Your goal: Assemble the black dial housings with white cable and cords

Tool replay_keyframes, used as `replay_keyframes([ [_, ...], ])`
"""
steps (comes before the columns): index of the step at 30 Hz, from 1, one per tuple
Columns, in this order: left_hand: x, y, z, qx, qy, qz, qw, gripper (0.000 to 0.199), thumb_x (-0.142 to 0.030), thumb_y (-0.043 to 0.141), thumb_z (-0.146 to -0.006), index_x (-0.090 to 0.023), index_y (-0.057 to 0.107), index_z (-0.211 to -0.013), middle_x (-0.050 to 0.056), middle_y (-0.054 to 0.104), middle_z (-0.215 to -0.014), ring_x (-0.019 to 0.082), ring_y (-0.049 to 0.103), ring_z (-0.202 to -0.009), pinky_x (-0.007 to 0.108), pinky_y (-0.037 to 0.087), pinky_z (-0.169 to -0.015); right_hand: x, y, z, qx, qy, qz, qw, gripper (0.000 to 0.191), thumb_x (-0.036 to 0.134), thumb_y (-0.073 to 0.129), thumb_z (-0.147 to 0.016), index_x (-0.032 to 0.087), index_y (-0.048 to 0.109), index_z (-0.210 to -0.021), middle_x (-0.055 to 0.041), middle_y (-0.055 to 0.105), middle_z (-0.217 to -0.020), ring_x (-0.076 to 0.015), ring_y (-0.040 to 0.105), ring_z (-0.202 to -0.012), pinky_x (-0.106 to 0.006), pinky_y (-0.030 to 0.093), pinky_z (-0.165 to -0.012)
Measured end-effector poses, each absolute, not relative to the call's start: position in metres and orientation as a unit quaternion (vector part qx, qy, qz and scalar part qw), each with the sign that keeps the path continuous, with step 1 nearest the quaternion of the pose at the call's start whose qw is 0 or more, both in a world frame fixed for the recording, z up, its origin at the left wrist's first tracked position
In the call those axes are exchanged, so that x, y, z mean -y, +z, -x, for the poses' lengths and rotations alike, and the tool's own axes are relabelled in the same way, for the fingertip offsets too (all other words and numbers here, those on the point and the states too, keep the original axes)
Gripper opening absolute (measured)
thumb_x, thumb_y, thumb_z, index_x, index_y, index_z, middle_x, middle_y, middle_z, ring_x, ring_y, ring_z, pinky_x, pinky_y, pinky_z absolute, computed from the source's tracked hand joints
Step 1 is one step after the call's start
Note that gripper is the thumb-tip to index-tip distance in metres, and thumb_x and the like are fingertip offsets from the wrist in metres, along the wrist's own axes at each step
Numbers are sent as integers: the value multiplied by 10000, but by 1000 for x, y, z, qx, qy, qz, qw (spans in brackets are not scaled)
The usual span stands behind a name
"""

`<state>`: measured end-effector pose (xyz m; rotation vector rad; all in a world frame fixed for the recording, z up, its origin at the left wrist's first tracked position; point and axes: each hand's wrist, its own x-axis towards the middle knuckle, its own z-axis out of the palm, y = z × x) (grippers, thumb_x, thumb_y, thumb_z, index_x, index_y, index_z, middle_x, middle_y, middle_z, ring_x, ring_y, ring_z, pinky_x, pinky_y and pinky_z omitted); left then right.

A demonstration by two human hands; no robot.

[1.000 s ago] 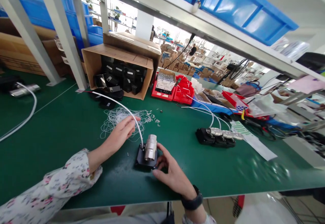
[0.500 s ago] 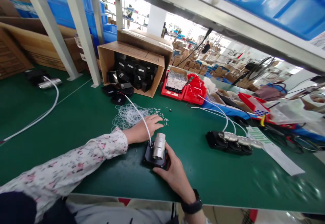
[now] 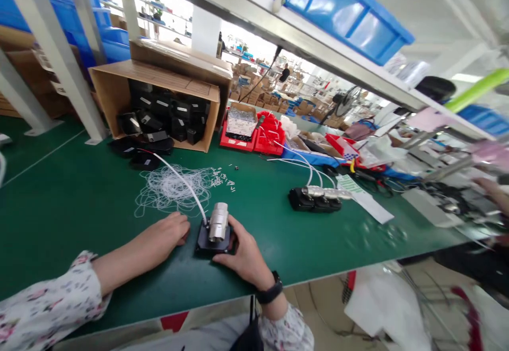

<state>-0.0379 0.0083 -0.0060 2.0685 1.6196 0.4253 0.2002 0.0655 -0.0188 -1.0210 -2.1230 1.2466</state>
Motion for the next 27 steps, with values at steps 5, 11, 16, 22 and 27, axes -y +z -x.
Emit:
replay_keyframes([
  [5,6,-20,29,-645,249,-671,267,241,-346,370,-868,-184,545,-837,77,585,-829,245,552,-772,342,428,-694,-69,-24,-202,790,424,363,254,958,294,867,-519,241,396,-1353,-52,568,-1166,-154,550,-757,-292,491,-704],
  [11,21,-7,4,-727,384,-450,348,386,-565,549,-692,-243,658,-874,19,674,-870,237,626,-781,275,491,-663,-70,-22,-204,805,407,348,257,943,340,854,-545,263,386,-1360,-50,565,-1179,-171,568,-796,-299,500,-734],
  [16,27,-10,-15,-684,455,-509,257,272,-531,612,-700,-268,673,-729,-12,676,-842,207,631,-800,239,481,-772,-69,-23,-204,802,407,350,262,927,359,848,-545,268,398,-1350,-40,572,-1147,-154,552,-734,-287,496,-696],
  [22,36,-23,-11,-626,449,-618,156,233,-501,552,-835,-310,673,-781,-43,678,-836,155,644,-785,175,475,-766,-69,-25,-203,792,418,358,265,942,325,863,-510,268,417,-1337,-40,572,-1148,-169,561,-770,-279,483,-684],
  [27,34,-23,-12,-621,411,-641,187,255,-481,525,-855,-299,665,-745,-32,665,-783,160,640,-728,191,495,-678,-67,-24,-203,770,445,369,269,929,292,855,-503,270,431,-1329,-38,589,-1138,-167,556,-723,-281,480,-633],
])
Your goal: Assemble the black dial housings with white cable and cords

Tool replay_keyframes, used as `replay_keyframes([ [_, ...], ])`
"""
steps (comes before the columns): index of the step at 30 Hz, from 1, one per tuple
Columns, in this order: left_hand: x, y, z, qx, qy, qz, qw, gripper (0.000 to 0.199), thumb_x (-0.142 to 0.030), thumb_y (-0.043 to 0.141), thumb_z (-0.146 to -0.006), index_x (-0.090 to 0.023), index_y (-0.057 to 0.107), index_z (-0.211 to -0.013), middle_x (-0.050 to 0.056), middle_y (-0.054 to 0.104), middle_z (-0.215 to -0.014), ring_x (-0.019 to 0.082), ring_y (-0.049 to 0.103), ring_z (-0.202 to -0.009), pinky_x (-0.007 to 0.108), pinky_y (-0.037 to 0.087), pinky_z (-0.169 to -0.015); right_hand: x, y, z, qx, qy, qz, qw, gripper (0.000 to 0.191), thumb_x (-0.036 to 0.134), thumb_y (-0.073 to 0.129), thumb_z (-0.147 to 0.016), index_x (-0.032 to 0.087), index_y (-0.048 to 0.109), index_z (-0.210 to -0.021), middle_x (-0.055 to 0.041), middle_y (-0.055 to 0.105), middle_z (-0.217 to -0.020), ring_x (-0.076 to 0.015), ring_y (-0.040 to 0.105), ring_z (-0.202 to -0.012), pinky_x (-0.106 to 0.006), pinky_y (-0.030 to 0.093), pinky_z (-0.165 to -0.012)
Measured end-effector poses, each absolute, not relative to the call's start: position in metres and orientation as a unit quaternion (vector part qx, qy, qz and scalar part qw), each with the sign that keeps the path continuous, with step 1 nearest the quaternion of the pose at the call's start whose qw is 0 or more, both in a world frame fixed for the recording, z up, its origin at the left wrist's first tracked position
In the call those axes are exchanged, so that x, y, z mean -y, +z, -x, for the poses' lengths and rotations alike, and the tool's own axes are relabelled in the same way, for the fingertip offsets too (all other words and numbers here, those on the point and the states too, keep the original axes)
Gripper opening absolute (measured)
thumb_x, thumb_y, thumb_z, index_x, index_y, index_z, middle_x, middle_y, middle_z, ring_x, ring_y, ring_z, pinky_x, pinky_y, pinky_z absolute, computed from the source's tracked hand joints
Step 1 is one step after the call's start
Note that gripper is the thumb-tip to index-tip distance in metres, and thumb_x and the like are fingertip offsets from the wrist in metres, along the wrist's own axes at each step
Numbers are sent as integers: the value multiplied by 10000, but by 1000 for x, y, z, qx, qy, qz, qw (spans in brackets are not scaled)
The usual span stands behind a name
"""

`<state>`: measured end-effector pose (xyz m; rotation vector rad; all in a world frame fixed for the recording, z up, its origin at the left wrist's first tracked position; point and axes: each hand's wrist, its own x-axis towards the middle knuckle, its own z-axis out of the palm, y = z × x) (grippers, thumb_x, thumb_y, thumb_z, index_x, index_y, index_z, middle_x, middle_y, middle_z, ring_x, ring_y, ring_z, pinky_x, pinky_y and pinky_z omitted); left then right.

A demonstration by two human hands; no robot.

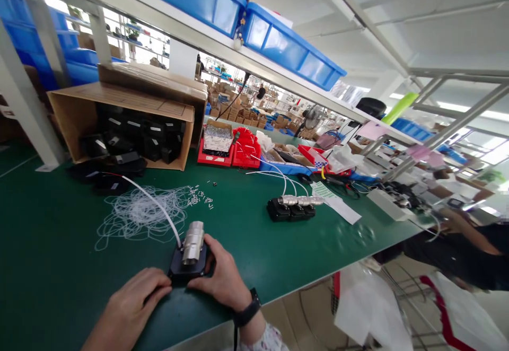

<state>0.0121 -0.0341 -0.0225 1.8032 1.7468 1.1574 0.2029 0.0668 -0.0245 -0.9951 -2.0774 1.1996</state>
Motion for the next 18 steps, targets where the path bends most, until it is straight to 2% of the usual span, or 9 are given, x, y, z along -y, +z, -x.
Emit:
replay_keyframes([
  [4,31,-23,-9,-621,433,-629,176,274,-520,531,-853,-301,666,-760,-33,670,-820,160,642,-773,183,487,-725,-66,-24,-202,762,451,365,289,912,258,858,-487,249,461,-1309,-54,577,-1191,-214,580,-838,-319,496,-729],
  [8,25,-27,-5,-603,424,-647,196,257,-472,532,-858,-273,657,-754,0,653,-800,182,623,-760,219,483,-717,-65,-23,-200,753,466,362,290,919,275,854,-476,252,465,-1309,-57,580,-1182,-210,581,-800,-313,497,-699],
  [13,12,-16,-2,-641,363,-612,290,194,-364,565,-769,-212,573,-649,13,612,-712,200,578,-697,273,416,-651,-64,-22,-199,747,474,361,294,918,282,835,-489,245,450,-1321,-53,599,-1129,-194,557,-733,-296,473,-631],
  [18,-2,4,2,-634,315,-585,395,182,-283,578,-643,-177,441,-586,-7,549,-627,181,507,-643,263,333,-605,-62,-22,-199,744,482,368,280,939,263,820,-498,256,419,-1347,-67,585,-1168,-227,586,-778,-330,495,-671],
])
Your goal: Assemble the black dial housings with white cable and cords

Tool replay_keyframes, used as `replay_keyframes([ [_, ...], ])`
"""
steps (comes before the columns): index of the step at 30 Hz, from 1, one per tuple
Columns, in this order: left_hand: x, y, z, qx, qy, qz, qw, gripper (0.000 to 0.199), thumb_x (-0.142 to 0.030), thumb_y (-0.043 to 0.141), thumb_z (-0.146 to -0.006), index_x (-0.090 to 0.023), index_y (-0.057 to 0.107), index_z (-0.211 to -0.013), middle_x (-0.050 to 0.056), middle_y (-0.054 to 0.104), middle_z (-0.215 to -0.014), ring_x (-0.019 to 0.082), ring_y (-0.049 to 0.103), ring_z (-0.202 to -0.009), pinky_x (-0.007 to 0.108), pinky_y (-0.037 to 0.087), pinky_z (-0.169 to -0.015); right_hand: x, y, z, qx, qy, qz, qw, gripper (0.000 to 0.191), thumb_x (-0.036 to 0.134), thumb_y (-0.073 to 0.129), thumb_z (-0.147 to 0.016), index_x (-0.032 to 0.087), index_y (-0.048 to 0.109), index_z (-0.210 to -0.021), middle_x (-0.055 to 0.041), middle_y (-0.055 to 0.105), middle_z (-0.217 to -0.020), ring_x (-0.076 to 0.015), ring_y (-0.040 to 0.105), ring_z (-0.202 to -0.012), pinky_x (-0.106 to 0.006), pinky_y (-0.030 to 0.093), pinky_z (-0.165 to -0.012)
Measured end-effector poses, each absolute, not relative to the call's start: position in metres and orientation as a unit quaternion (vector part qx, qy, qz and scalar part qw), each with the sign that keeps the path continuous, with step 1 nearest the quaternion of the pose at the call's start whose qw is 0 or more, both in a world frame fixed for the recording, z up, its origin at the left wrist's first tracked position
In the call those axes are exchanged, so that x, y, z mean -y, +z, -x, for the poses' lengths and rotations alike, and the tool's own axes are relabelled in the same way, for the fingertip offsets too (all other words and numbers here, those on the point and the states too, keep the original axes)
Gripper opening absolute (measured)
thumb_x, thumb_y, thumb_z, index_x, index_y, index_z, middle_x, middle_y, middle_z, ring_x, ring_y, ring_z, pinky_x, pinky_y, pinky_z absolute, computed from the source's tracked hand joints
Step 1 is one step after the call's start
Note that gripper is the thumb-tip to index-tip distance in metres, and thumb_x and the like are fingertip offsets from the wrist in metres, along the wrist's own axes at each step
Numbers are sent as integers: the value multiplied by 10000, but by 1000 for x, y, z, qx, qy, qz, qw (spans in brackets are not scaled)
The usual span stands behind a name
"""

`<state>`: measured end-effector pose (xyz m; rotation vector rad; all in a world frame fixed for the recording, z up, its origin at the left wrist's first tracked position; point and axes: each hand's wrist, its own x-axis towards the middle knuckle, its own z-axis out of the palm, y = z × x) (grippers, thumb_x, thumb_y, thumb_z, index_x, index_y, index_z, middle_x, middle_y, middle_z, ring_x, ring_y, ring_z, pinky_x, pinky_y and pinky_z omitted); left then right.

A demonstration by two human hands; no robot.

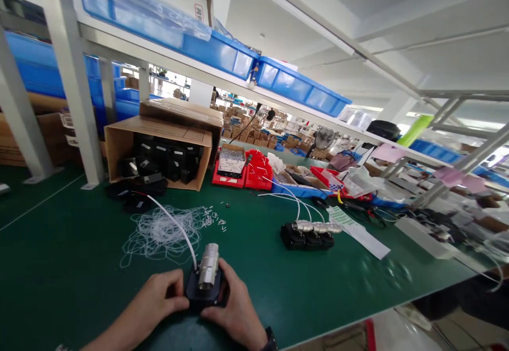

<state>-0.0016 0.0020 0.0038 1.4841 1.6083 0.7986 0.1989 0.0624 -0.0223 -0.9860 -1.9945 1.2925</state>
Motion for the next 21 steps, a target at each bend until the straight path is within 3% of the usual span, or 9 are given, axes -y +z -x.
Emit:
replay_keyframes([
  [3,-1,5,1,-625,338,-569,413,214,-208,597,-561,-179,409,-658,-39,523,-638,148,460,-623,240,298,-571,-62,-23,-199,743,484,368,278,925,243,802,-511,260,412,-1349,-72,585,-1166,-255,596,-845,-354,503,-717],
  [6,7,2,-1,-602,416,-507,456,372,-195,663,-536,-183,451,-841,-59,502,-676,123,429,-590,224,298,-536,-63,-22,-199,741,490,369,274,895,221,783,-535,251,408,-1347,-74,581,-1172,-258,597,-874,-362,501,-752],
  [8,10,4,-1,-572,495,-433,489,448,-341,713,-623,-154,496,-968,-6,550,-791,118,445,-582,232,328,-532,-63,-18,-199,744,491,368,265,872,214,776,-552,244,408,-1342,-74,577,-1176,-255,594,-889,-358,498,-766],
  [10,10,9,2,-545,564,-353,510,503,-502,629,-753,-126,513,-1066,81,577,-970,108,466,-583,232,346,-527,-63,-13,-199,752,488,368,247,849,214,772,-569,233,406,-1336,-69,586,-1148,-250,591,-894,-355,493,-779],
  [13,0,23,7,-517,603,-279,540,423,-440,481,-894,-136,457,-1187,137,558,-1121,83,479,-562,203,332,-491,-63,-7,-198,766,478,370,218,818,215,755,-601,218,388,-1331,-59,601,-1107,-243,588,-910,-358,480,-819],
  [16,-14,40,9,-456,618,-235,595,310,-302,433,-935,-136,426,-1196,149,577,-1100,66,481,-545,185,370,-510,-62,-4,-195,778,457,383,198,802,182,731,-612,218,359,-1322,-47,607,-1108,-244,584,-954,-365,456,-871],
  [21,-20,57,-2,-400,654,-220,603,231,-240,423,-949,-98,496,-1116,85,592,-872,66,479,-550,168,397,-530,-59,4,-189,790,429,398,185,779,167,704,-628,241,333,-1308,-34,589,-1149,-240,581,-970,-358,451,-870],
])
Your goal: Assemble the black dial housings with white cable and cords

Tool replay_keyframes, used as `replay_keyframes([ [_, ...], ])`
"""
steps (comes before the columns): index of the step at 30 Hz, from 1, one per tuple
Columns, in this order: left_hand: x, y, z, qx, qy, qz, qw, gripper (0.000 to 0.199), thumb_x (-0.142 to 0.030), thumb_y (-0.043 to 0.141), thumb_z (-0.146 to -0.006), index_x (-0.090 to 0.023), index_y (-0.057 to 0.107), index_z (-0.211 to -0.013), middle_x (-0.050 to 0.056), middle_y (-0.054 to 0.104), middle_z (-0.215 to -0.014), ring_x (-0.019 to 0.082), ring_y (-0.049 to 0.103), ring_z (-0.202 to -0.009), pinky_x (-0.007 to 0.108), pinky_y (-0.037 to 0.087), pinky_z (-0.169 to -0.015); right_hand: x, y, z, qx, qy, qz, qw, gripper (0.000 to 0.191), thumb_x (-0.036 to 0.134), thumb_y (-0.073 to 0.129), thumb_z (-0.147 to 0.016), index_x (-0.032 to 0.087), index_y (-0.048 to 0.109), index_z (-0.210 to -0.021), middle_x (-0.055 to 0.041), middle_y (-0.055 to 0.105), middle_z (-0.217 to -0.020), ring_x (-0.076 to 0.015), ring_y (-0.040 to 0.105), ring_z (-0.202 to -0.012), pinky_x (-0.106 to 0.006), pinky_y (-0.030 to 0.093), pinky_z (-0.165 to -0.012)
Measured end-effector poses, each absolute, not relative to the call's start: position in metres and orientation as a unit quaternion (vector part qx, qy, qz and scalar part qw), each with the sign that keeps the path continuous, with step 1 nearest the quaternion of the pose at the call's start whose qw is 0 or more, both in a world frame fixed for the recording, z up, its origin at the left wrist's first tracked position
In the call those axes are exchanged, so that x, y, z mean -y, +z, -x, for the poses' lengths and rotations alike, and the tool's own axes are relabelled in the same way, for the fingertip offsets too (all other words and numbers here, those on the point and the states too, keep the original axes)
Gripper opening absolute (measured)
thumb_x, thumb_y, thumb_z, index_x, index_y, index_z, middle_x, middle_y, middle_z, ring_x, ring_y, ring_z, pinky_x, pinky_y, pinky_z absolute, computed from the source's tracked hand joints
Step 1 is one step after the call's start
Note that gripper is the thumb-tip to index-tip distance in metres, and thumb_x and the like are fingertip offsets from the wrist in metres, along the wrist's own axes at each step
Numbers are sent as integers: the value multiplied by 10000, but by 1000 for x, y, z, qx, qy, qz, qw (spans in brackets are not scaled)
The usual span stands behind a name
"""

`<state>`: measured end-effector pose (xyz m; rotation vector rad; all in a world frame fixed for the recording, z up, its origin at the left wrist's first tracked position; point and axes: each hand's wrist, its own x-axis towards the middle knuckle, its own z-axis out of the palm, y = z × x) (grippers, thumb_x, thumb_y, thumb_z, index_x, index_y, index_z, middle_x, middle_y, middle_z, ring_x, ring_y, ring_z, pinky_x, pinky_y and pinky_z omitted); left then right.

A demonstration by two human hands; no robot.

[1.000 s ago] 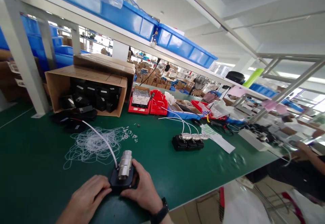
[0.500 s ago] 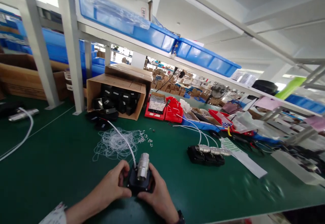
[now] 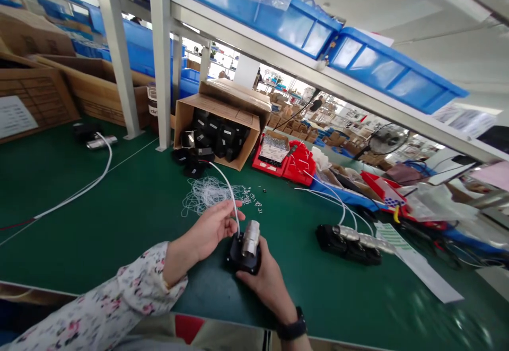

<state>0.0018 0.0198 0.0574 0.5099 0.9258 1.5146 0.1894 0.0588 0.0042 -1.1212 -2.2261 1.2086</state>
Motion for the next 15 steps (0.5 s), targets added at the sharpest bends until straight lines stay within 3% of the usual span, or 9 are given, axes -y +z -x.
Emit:
replay_keyframes([
  [3,-14,56,-7,-398,674,-232,577,211,-248,458,-939,-96,516,-1075,64,585,-816,78,494,-565,170,399,-535,-51,2,-186,808,407,373,208,737,288,680,-695,230,323,-1337,-70,506,-1260,-268,519,-1084,-394,423,-933],
  [7,-10,50,-8,-392,688,-241,561,246,-304,540,-895,-96,530,-1026,69,604,-808,93,518,-597,182,405,-565,-33,-18,-175,798,313,417,303,766,440,650,-721,167,316,-1353,-142,408,-1345,-341,379,-1225,-508,305,-1038],
  [15,-9,48,-13,-386,707,-255,535,391,-457,625,-798,-110,530,-952,66,612,-782,105,531,-599,217,386,-589,-23,-35,-146,729,258,479,415,646,432,590,-747,128,371,-1274,-183,446,-1253,-354,424,-1176,-532,348,-1001],
])
